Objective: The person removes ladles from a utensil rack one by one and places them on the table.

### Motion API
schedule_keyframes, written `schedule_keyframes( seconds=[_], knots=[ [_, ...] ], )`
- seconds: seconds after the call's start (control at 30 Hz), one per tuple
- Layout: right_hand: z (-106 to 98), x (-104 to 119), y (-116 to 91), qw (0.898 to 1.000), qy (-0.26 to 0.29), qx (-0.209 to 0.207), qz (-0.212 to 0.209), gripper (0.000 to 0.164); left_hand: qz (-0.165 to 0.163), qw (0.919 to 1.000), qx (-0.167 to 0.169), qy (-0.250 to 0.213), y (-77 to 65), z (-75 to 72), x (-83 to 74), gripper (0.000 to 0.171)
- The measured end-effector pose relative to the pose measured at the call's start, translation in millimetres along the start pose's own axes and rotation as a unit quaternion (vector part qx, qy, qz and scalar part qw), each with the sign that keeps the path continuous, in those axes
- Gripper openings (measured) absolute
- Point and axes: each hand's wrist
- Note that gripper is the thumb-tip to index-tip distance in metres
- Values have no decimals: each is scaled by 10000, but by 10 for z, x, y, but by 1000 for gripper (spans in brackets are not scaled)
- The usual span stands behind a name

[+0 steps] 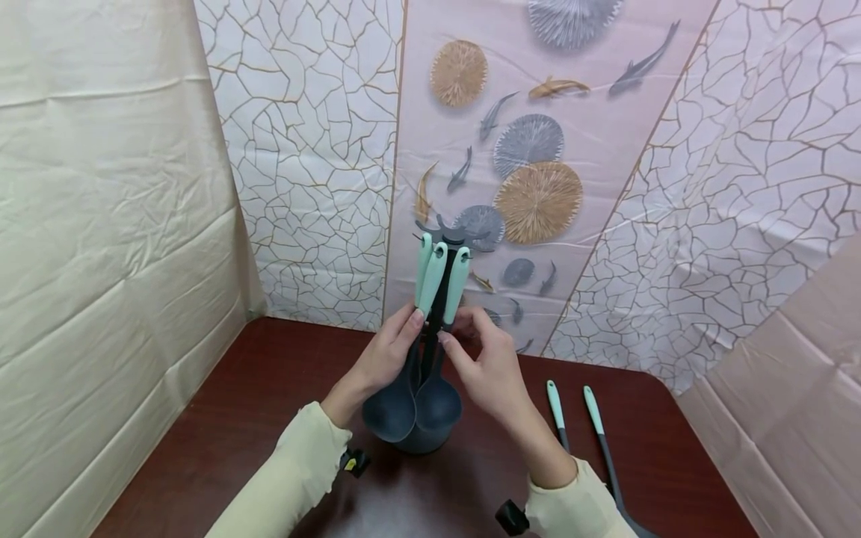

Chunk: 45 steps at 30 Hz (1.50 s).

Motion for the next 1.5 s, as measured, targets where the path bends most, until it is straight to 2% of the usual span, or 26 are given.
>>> schedule_keyframes(
  seconds=[0.2,0.9,1.23,1.5],
  knots=[
    [6,-22,-12,10000,23,-13,49,16,55,10000,28,-25,1,-5,1,50],
    [-19,-39,-43,10000,-16,45,2,18,19,9999,89,-123,9,-7,-13,51],
    [-7,-22,-80,9997,157,-53,-178,19,-11,9999,55,-128,0,2,0,57],
    [-16,7,-112,9993,197,-126,-290,18,-12,9993,135,-359,3,18,-16,57]
  ],
)
Point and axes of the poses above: each hand's wrist, its own y-axis towards the middle knuckle, its own z-axis out of the palm, x = y × z, and after that the axes turned 12 degrees about -z, right-handed
